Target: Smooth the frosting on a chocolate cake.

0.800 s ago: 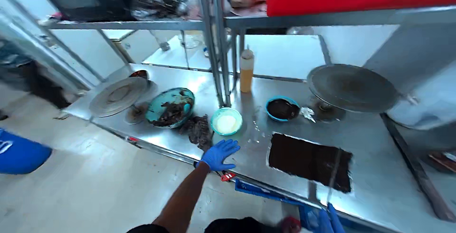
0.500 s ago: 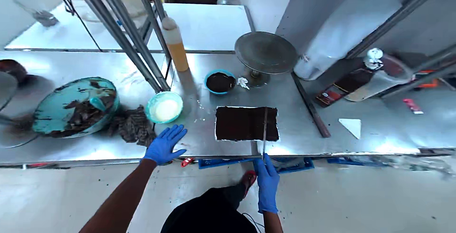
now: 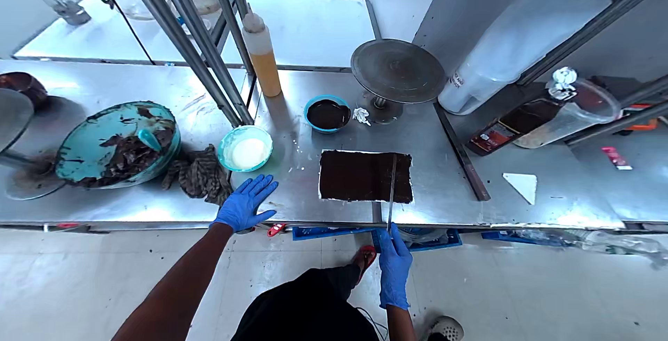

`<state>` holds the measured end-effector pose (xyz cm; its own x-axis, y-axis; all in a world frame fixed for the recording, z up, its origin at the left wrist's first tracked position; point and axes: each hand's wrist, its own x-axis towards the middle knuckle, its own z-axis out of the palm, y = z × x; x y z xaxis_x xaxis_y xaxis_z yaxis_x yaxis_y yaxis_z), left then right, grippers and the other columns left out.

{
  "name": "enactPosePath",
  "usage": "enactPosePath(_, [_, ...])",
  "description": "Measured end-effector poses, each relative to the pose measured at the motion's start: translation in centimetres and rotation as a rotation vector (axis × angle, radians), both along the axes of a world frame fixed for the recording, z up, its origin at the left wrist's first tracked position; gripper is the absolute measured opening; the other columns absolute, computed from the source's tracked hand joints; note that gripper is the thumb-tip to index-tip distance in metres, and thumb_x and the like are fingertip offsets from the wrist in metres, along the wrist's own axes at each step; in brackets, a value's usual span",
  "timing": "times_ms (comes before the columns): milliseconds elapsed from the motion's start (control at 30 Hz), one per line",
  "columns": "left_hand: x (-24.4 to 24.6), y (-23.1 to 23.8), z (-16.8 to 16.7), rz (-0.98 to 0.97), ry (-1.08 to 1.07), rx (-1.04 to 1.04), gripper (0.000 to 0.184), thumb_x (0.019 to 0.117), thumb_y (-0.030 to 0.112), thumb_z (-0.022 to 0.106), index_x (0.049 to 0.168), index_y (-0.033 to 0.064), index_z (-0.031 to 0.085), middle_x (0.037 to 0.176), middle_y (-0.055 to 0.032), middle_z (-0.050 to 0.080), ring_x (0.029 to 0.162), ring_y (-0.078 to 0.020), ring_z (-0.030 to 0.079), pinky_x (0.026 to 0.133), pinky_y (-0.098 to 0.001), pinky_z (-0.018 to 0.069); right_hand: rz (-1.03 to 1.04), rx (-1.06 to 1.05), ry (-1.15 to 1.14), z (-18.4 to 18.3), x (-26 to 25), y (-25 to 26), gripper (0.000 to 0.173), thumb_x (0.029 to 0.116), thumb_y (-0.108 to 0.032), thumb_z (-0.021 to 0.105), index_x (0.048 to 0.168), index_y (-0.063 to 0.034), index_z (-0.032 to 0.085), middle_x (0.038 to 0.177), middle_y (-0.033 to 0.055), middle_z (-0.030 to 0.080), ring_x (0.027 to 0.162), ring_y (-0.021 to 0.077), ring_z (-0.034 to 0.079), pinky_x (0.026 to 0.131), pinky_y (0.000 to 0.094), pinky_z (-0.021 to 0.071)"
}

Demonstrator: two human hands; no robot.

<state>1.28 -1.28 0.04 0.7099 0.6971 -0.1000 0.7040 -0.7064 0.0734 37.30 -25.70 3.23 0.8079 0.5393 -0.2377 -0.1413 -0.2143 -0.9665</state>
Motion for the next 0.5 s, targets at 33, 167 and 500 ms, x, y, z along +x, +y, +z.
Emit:
enactPosePath(33, [0.01,0.00,0.03,-0.003,0.001,0.000,0.086,0.0926,0.079,0.035,0.162,0.0291,0.030,0.170,0.0006,0.024,0.158,-0.0205,0.018,0.127,-0.0477,0.0183,-0.002,-0.002,0.001,0.05,-0.02,-0.01,0.041,0.0994,-0.010,0.064,0.138,0.0017,0.062,0.120,0.0157,0.072,0.080,0.0060,0.063,0.070,0.0228,0.0506])
enactPosePath(167, [-0.01,-0.03,0.11,0.001,-0.003,0.002,0.085,0.0930,0.078,0.035,0.162,0.0295,0.030,0.170,0.0010,0.024,0.158,-0.0203,0.019,0.127,-0.0474,0.0190,-0.005,0.014,-0.006,-0.08,-0.05,-0.02,0.040,0.0991,-0.009,0.064,0.137,0.0017,0.063,0.121,0.0157,0.072,0.087,0.0071,0.067,0.077,0.0235,0.0537])
enactPosePath(500, [-0.02,0.00,-0.04,0.001,0.008,0.006,0.086,0.0924,0.079,0.034,0.162,0.0299,0.030,0.170,0.0013,0.023,0.158,-0.0198,0.018,0.127,-0.0473,0.0186,0.016,-0.054,-0.073,0.17,0.39,-0.14,0.042,0.0977,-0.010,0.066,0.138,0.0012,0.062,0.137,0.0163,0.066,0.123,0.0187,0.065,0.104,0.0334,0.0507])
